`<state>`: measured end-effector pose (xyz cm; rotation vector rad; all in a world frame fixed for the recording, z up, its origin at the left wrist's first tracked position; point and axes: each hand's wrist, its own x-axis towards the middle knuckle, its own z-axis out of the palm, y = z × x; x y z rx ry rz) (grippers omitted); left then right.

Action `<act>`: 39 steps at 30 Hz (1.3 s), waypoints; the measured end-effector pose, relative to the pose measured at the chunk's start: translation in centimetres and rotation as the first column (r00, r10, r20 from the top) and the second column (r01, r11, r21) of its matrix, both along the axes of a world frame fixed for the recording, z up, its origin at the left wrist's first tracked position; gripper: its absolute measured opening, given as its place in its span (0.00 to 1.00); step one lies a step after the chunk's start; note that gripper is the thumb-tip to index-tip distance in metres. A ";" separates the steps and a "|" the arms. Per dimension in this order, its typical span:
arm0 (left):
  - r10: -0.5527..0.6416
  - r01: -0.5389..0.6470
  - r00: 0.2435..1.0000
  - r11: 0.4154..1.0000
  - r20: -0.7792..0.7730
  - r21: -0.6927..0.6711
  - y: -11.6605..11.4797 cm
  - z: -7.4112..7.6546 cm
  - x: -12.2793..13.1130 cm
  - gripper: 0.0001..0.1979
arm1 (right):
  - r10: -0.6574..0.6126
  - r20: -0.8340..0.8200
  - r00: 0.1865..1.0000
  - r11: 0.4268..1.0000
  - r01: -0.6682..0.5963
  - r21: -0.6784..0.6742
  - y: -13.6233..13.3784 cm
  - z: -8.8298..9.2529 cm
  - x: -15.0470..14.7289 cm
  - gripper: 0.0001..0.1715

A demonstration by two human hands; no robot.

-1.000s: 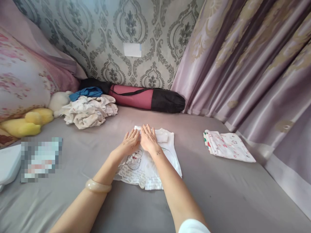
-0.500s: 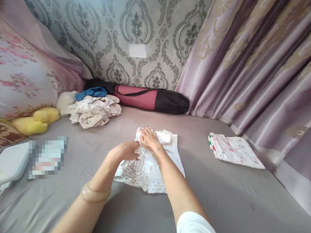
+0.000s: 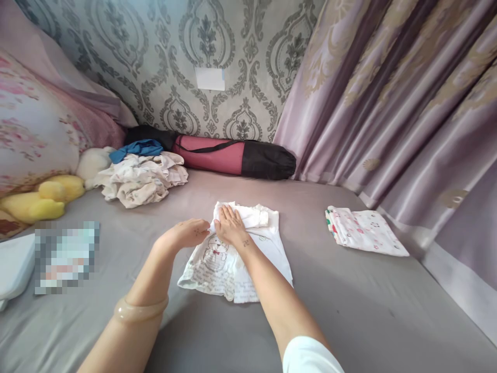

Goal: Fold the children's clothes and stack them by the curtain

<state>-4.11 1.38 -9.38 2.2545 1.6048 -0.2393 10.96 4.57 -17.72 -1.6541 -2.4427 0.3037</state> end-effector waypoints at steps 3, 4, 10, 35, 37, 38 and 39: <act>-0.023 0.023 1.000 1.000 0.005 0.014 0.3 -0.5 -0.1 0.15 | -0.092 -0.034 0.995 0.990 0.095 0.107 -0.2 0.1 0.6 0.37; -0.028 0.028 1.000 0.999 0.006 0.016 0.4 -0.7 -0.1 0.15 | -0.143 -0.040 0.989 0.979 0.147 0.143 -0.4 0.1 0.9 0.37; -0.050 0.050 0.999 0.999 0.007 0.007 0.5 -1.1 0.1 0.16 | -0.260 -0.010 0.966 0.965 0.260 -0.033 -0.9 0.3 2.0 0.37; -0.090 0.087 0.996 0.989 0.015 0.121 -0.9 -0.6 0.8 0.21 | -0.510 -0.187 0.839 0.859 0.508 -0.063 -4.4 3.0 9.2 0.36; -0.088 0.070 0.993 0.979 0.084 0.193 -1.4 -0.7 0.5 0.21 | -0.523 -0.277 0.806 0.840 0.542 -0.009 -6.0 3.9 11.4 0.34; -0.076 0.049 0.990 0.974 0.116 0.219 -1.7 -0.8 0.2 0.21 | -0.540 -0.311 0.782 0.825 0.566 -0.008 -7.0 4.2 12.7 0.33; -0.054 0.020 0.988 0.973 0.142 0.232 -2.0 -0.9 -0.1 0.21 | -0.558 -0.337 0.759 0.811 0.584 -0.029 -8.0 4.3 14.1 0.31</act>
